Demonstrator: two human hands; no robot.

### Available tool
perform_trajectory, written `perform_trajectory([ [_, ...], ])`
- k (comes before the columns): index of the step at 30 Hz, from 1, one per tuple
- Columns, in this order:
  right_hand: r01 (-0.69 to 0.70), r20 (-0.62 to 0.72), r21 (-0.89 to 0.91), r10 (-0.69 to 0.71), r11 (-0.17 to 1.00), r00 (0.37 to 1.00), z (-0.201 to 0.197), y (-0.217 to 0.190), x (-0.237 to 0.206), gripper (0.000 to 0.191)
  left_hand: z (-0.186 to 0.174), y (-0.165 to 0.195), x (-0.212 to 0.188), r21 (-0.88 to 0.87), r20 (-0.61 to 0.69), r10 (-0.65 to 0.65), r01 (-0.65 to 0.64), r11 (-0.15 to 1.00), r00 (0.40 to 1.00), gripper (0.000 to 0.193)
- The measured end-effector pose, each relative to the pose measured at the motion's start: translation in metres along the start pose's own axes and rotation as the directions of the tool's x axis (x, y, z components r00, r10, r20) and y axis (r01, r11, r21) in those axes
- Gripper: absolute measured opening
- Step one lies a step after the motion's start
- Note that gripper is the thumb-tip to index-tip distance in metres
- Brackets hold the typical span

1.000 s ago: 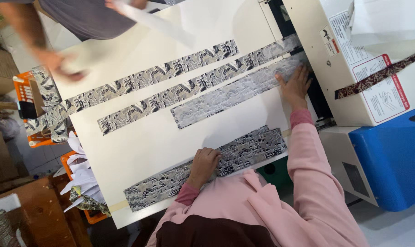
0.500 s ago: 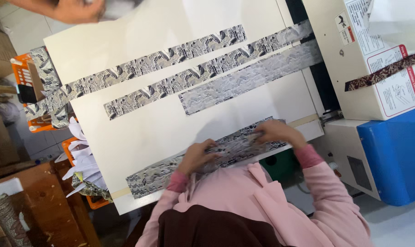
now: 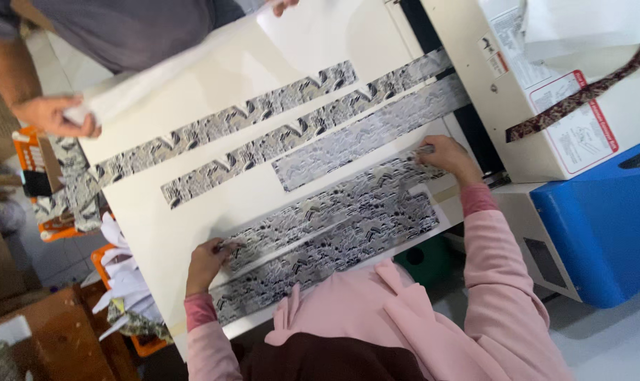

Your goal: The person places patterned fabric strips onto a white paper sheet and inserts white paper sheets into a machine to assemble paper bags. A coworker assists by handling the fabric strips and feeding the machine.

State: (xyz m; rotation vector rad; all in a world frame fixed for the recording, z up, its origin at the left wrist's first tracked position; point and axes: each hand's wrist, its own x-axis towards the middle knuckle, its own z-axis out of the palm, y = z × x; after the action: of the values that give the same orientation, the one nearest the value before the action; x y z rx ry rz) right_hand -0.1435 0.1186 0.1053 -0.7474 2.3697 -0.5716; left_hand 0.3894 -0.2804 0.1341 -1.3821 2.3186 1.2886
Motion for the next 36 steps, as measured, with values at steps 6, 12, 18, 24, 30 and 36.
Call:
perform_trajectory([
  [6, 0.054, -0.363, -0.481, -0.255, 0.875, 0.896, -0.002, -0.034, 0.001, 0.025, 0.008, 0.003, -0.005, 0.267, -0.115, -0.029, 0.059, 0.962, 0.993, 0.044],
  [12, -0.234, -0.751, -0.587, -0.412, 0.775, 0.516, -0.122, -0.014, 0.004, 0.031, 0.008, 0.002, -0.031, 0.364, -0.333, 0.113, 0.018, 0.931, 0.936, 0.044],
  [18, -0.408, -0.845, -0.531, -0.431, 0.742, 0.315, -0.211, 0.007, -0.022, 0.026, -0.002, 0.008, -0.066, 0.367, -0.489, 0.109, 0.091, 0.926, 0.865, 0.041],
  [24, 0.197, -0.968, 0.079, 0.028, 0.977, 0.251, -0.2, -0.026, -0.054, 0.004, 0.009, 0.054, -0.064, 0.228, -0.55, 0.206, -0.092, 0.969, 0.81, 0.035],
  [30, 0.259, -0.902, -0.302, -0.363, 0.917, 0.233, -0.109, -0.101, -0.11, 0.003, 0.092, 0.17, -0.044, -0.547, -0.027, 0.444, -0.385, 0.743, 0.895, 0.032],
  [36, 0.447, -0.849, -0.037, -0.264, 0.894, 0.457, -0.007, -0.171, -0.165, 0.011, 0.144, 0.285, -0.035, -0.839, 0.461, 0.565, 0.129, 0.528, 0.685, 0.069],
])
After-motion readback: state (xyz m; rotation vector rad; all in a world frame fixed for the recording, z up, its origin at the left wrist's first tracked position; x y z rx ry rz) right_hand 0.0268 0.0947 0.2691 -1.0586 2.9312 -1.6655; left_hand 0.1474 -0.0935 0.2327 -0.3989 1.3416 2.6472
